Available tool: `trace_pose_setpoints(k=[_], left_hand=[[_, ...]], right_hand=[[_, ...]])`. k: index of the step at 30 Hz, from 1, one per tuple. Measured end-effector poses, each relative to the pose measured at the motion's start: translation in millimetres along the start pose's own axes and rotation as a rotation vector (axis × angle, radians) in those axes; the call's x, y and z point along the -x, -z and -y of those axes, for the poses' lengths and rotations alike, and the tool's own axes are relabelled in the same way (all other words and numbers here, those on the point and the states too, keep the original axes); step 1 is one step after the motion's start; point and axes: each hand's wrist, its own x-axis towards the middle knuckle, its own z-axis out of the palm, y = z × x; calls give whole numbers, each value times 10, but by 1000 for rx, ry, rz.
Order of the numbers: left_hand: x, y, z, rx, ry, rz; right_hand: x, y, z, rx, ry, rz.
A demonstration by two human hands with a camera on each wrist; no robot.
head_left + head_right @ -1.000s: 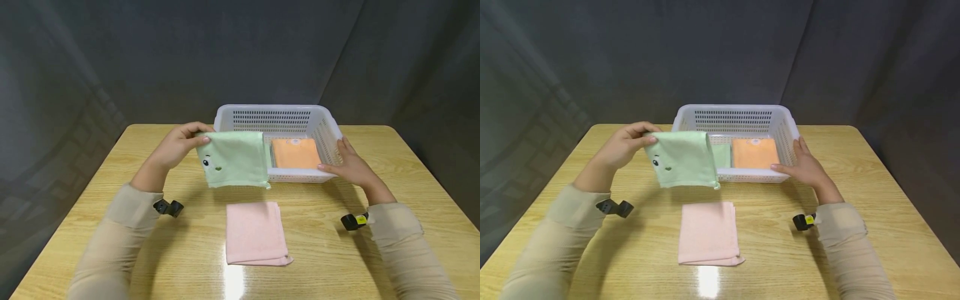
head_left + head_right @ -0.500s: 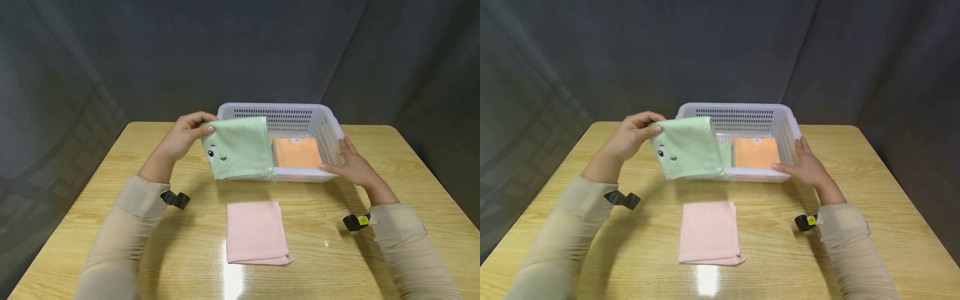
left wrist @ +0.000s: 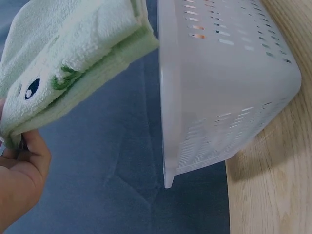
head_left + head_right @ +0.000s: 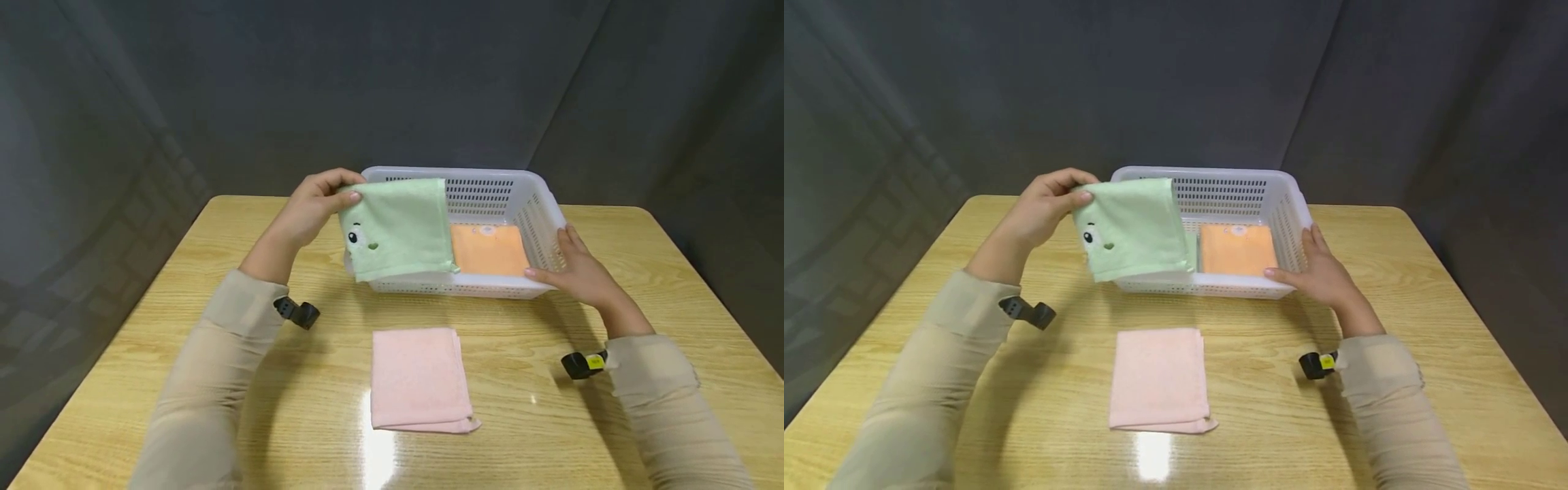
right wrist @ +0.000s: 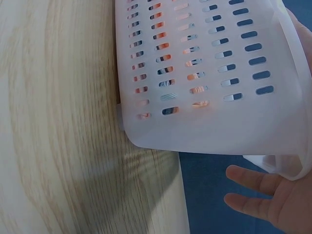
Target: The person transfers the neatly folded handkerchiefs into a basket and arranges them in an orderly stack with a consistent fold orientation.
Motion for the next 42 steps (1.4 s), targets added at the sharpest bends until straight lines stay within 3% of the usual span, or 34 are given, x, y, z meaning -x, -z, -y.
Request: trace_pose_setpoints(k=[15,31,39,42], left_hand=[[-150,10,46,-63,36,-44],[-231,-51,204,-77,75,-64],[-246,-97,300,-125,153,-60],[-237,-123,336,-139,154,-51]], right_hand=[[10,-2,53,2,-9,-4],[37,-8,91,6,-26,-8],[14,-14,76,28,-32,-10],[9,-14,75,30,-29,-11]])
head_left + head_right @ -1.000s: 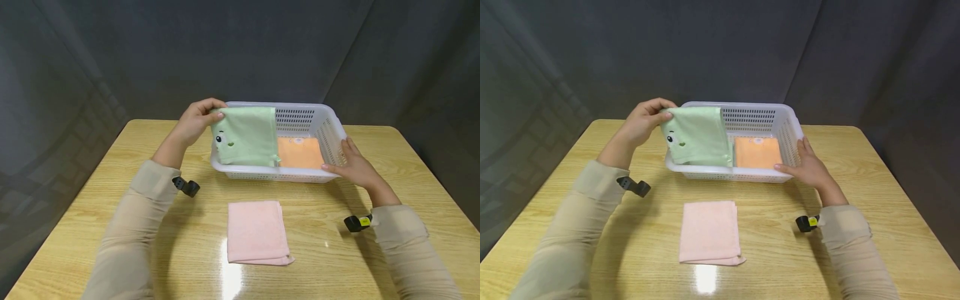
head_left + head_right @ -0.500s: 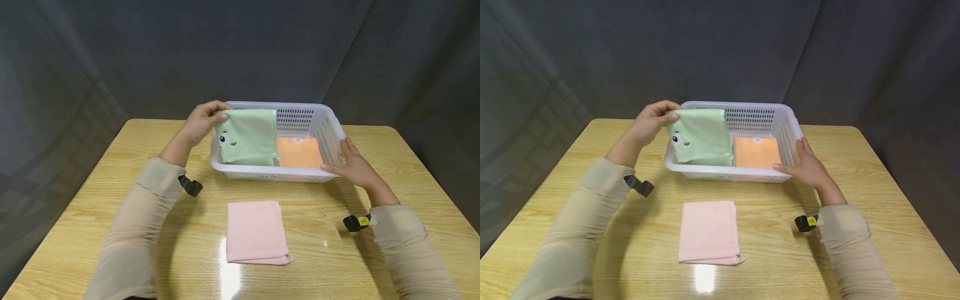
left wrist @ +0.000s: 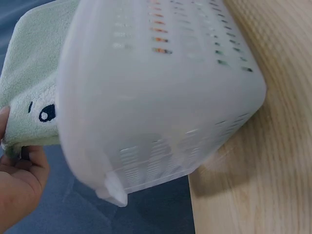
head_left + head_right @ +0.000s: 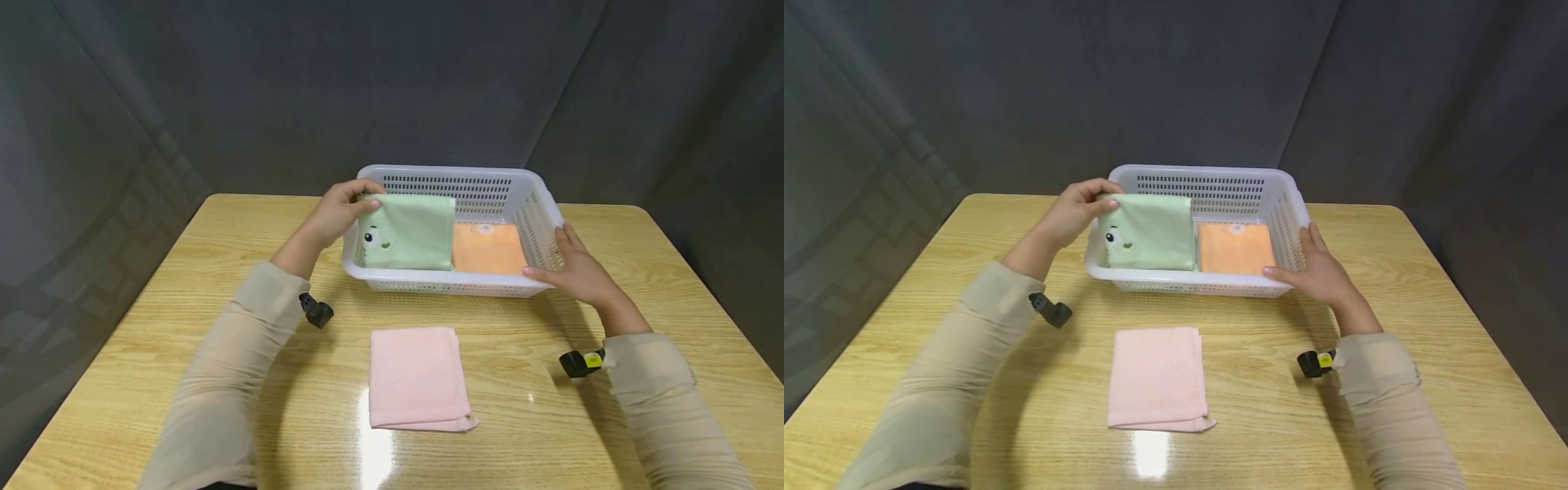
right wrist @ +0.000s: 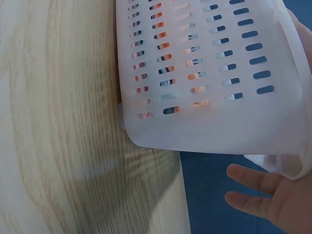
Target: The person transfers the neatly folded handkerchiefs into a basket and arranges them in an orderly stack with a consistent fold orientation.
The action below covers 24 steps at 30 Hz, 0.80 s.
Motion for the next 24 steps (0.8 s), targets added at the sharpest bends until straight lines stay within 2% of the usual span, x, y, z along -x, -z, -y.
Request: trace_pose_setpoints(k=[5,12,24], left_hand=[[9,-39,63,-41,-20,24],[17,-68,116,-83,-7,48],[33,-101,154,-83,17,92]], right_hand=[[7,-4,12,-11,3,0],[21,-8,28,-26,-4,-4],[35,-9,23,-24,-1,-7]])
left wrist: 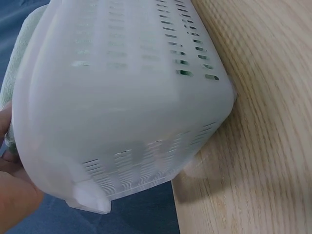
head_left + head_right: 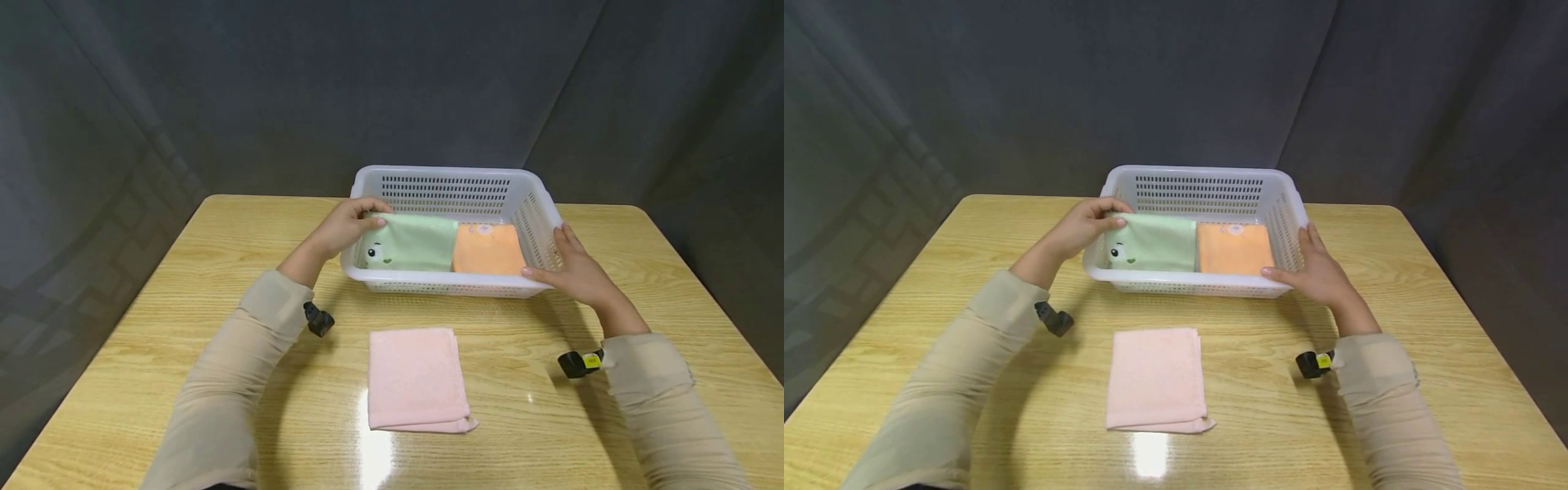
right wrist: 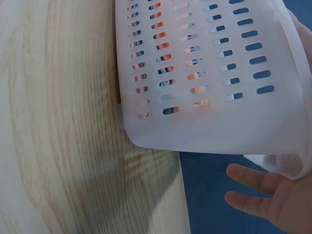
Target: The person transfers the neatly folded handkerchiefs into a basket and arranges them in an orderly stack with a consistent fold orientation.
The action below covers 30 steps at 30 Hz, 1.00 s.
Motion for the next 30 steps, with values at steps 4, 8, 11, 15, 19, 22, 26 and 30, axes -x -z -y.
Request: trace_pose_setpoints(k=[4,8,11,15,19,22,26,30], left_hand=[[-9,-1,20,-20,0,16],[-22,0,32,-59,0,18],[-40,2,47,-87,7,21],[-77,-4,63,-138,11,28],[-121,-12,81,-183,9,29],[-147,-16,98,-206,13,25],[-187,-36,110,-256,1,19],[-242,-74,128,-346,-24,10]], right_hand=[[2,-2,0,1,0,4],[5,0,3,6,1,4],[9,1,9,6,3,2],[13,6,11,13,7,1],[13,10,5,18,17,1],[7,12,8,16,25,1],[4,16,15,10,17,8],[4,13,14,6,4,11]])
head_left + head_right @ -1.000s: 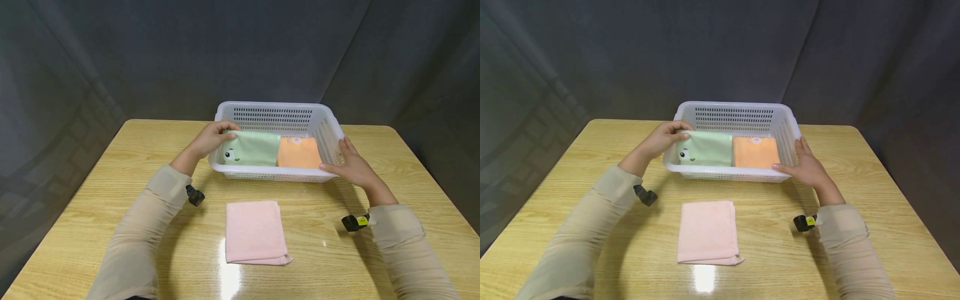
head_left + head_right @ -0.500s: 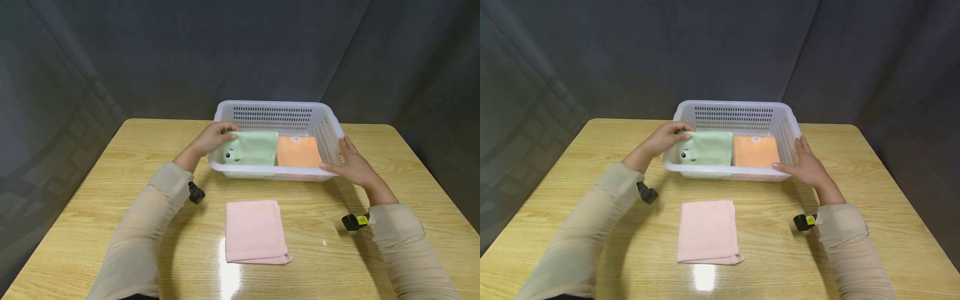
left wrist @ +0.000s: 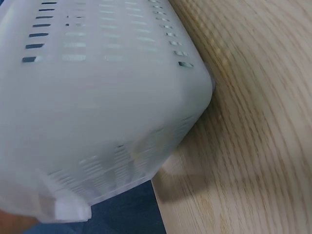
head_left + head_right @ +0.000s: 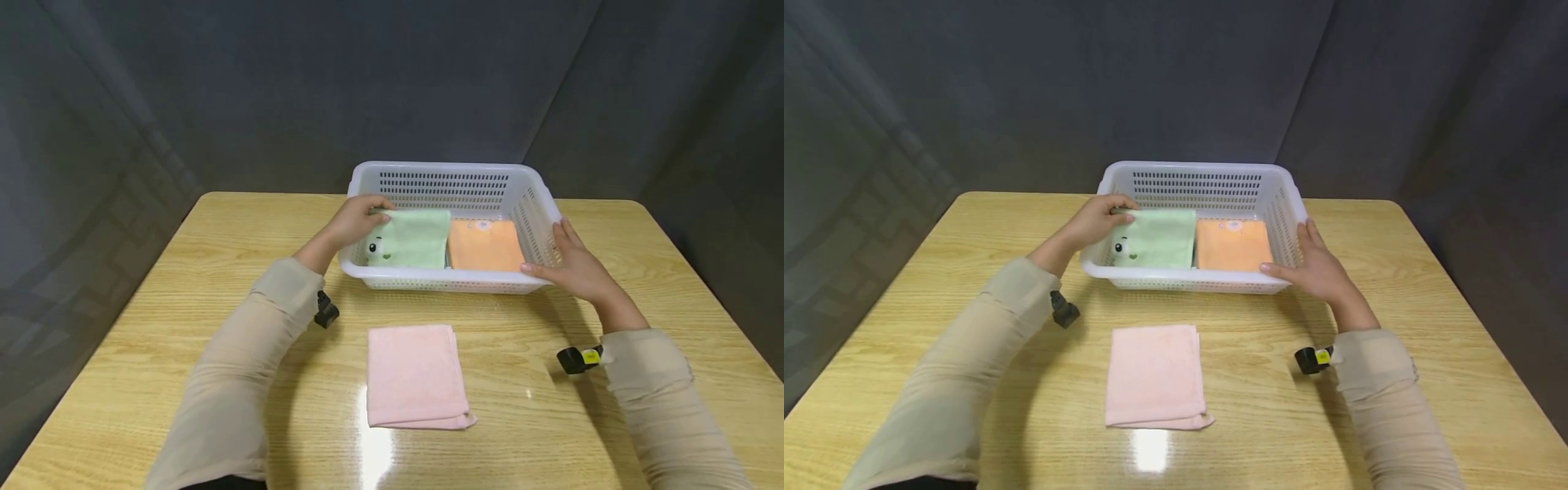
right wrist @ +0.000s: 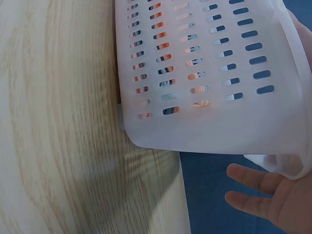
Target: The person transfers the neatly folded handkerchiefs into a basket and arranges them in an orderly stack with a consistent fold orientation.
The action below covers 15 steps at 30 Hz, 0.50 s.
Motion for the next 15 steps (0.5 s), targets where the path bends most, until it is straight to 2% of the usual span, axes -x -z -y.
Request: trace_pose_setpoints(k=[5,8,12,15], left_hand=[[-54,-50,12,-146,-67,2],[-70,-72,19,-198,-101,13],[-99,-92,25,-255,-87,41],[-119,-113,29,-342,-77,61]], right_hand=[[-6,-3,7,1,-9,3],[-7,-2,12,6,-10,3],[-8,0,7,7,-5,1],[-7,1,-3,8,2,-2]])
